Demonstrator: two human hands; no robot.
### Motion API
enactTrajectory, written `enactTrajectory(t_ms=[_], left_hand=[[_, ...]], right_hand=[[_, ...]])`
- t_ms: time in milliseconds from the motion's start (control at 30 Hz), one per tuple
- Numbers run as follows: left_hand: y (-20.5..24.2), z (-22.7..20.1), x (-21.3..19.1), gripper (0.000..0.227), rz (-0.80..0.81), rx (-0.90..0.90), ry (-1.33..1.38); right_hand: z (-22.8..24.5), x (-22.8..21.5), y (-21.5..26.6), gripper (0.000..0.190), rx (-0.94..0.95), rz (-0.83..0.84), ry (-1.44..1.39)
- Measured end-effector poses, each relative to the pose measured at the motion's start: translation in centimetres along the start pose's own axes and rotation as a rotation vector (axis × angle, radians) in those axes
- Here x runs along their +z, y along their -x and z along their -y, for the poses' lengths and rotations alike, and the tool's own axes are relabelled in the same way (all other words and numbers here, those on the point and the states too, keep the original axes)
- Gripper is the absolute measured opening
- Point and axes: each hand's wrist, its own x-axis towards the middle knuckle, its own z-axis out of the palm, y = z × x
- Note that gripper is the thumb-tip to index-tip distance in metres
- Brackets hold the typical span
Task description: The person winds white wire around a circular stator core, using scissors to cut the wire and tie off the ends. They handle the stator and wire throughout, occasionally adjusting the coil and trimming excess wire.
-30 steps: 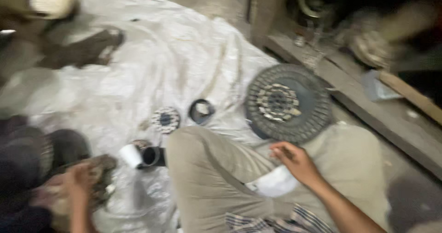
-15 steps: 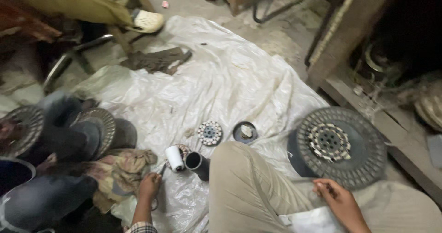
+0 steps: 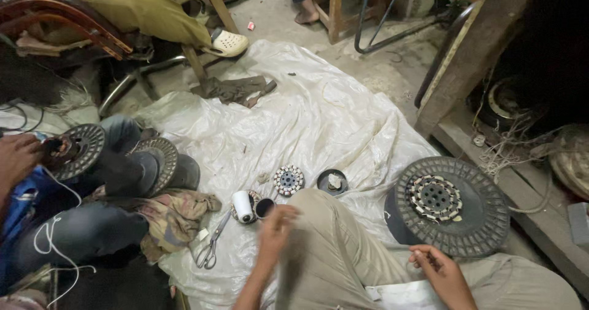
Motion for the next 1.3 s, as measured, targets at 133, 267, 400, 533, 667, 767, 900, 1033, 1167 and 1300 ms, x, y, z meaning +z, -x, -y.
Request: enactTrajectory(t_ms=[133, 267, 400, 533, 667, 767, 900, 1033, 1167, 1300], left_hand=[[1.5, -4.5, 11.5, 0.019, 0.347, -0.043, 0.092], [3.6, -4.1, 20.2, 0.02, 0.621, -0.071, 0.177], [6.6, 0.5, 24.9, 0.019, 0.549, -0.169, 0.3], [8.7, 5.0, 26.1, 0.02, 0.638, -0.507, 0.571], [8.8, 6.5, 26.1, 0.022, 0.613, -0.46, 0.66], [8.7, 5.9, 26.0, 0.021, 0.61, -0.433, 0.607], [8.6, 4.9, 25.9, 0.025, 0.684, -0.54, 0.661], [8.2, 5.4, 26.1, 0.025, 0.759, -0.651, 0.724], [7.8, 7.1, 26.4, 0.023, 0.727, -0.675, 0.755], [7.9, 8.6, 27.0, 0.024, 0.73, -0.653, 0.797]], right_hand=[[1.9, 0.2, 1.3, 0.027, -0.079, 0.035, -0.042], [5.2, 0.4, 3.3, 0.029, -0.152, -0.09, -0.044], [8.3, -0.4, 5.6, 0.03, -0.374, -0.212, 0.209], [10.1, -0.4, 6.5, 0.021, -0.42, -0.179, 0.285], [10.6, 0.0, 6.5, 0.018, -0.473, -0.187, 0.33], [10.9, 0.0, 7.0, 0.016, -0.43, -0.211, 0.36], [11.6, 0.1, 7.9, 0.017, -0.416, -0.267, 0.362], [11.8, 0.1, 7.8, 0.02, -0.489, -0.309, 0.434], [9.9, 0.1, 6.5, 0.026, -0.411, -0.27, 0.402], [6.5, -0.2, 4.3, 0.035, -0.252, -0.07, -0.078]])
